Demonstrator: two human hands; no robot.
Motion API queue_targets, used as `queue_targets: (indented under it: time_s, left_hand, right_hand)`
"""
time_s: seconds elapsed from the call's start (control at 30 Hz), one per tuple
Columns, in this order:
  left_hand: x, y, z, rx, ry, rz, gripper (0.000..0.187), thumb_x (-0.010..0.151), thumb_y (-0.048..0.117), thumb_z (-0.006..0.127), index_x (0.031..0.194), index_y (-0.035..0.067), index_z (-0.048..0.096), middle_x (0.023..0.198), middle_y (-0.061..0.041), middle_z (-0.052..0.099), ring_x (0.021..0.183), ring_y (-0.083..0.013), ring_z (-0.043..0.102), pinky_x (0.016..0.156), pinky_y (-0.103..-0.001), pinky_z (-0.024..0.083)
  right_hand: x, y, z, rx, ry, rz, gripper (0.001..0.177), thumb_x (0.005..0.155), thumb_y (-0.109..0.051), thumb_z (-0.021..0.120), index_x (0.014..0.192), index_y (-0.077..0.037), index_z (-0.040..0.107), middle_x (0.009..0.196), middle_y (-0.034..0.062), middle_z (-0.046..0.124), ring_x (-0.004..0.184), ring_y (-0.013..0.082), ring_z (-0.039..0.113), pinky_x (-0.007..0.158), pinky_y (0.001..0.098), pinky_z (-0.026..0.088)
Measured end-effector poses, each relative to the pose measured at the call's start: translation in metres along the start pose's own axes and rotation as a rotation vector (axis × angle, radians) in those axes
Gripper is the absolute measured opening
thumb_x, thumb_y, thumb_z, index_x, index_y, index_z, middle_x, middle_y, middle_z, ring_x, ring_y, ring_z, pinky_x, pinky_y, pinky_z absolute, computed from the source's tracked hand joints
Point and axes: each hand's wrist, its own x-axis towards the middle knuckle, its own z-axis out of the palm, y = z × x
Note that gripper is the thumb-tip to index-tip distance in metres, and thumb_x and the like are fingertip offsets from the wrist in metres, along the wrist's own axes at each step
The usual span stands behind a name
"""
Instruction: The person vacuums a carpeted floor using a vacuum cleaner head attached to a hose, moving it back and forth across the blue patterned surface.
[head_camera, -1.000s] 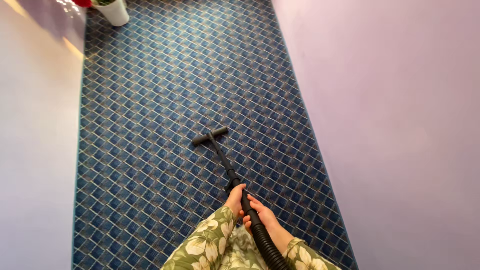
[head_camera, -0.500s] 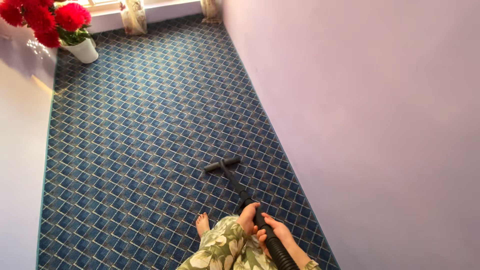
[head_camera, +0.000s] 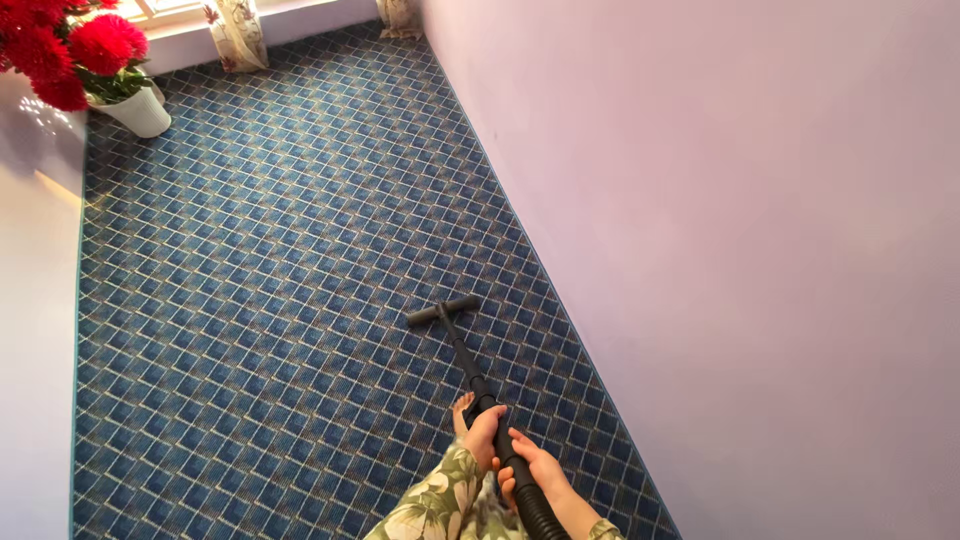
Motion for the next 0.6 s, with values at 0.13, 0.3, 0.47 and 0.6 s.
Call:
queue_targets:
  time_s: [0.13, 0.3, 0.47, 0.6]
  left_hand:
    - [-0.004, 0.024, 0.02, -0.09, 0.233, 0.166, 0.042, 0.085, 0.013, 0.077, 0.112, 0.018, 0.046, 0.107, -0.015, 0.06, 0.08, -0.0276, 0.062, 0.072, -0.045, 0.056]
    - [0.034, 0.081, 0.045, -0.011, 0.267, 0.115, 0.04, 0.086, 0.024, 0.08, 0.104, -0.001, 0.055, 0.098, -0.013, 0.064, 0.08, -0.0254, 0.066, 0.074, -0.042, 0.059]
    - [0.081, 0.145, 0.059, 0.032, -0.003, -0.052, 0.038, 0.092, 0.041, 0.068, 0.096, 0.004, 0.06, 0.077, -0.012, 0.063, 0.073, -0.0282, 0.061, 0.072, -0.044, 0.055]
    - [0.088, 0.172, 0.061, 0.057, 0.017, -0.07, 0.038, 0.092, 0.042, 0.068, 0.091, 0.006, 0.056, 0.074, -0.012, 0.062, 0.069, -0.0289, 0.06, 0.069, -0.043, 0.054]
  right_hand:
    - [0.014, -0.031, 0.021, 0.016, 0.024, -0.008, 0.035, 0.107, -0.028, 0.047, 0.142, -0.032, 0.053, 0.093, 0.0203, 0.061, 0.056, 0.0198, 0.056, 0.043, 0.0317, 0.051]
    - [0.039, -0.083, 0.058, 0.026, 0.012, 0.014, 0.036, 0.107, -0.028, 0.046, 0.142, -0.032, 0.053, 0.095, 0.0203, 0.06, 0.055, 0.0192, 0.056, 0.044, 0.0318, 0.051]
    - [0.073, -0.121, 0.102, 0.043, -0.044, 0.048, 0.036, 0.107, -0.029, 0.047, 0.141, -0.034, 0.056, 0.095, 0.0195, 0.061, 0.056, 0.0191, 0.056, 0.045, 0.0317, 0.052]
    - [0.086, -0.135, 0.121, 0.013, -0.03, 0.037, 0.036, 0.107, -0.031, 0.047, 0.142, -0.034, 0.055, 0.095, 0.0188, 0.061, 0.057, 0.0182, 0.057, 0.045, 0.0308, 0.053]
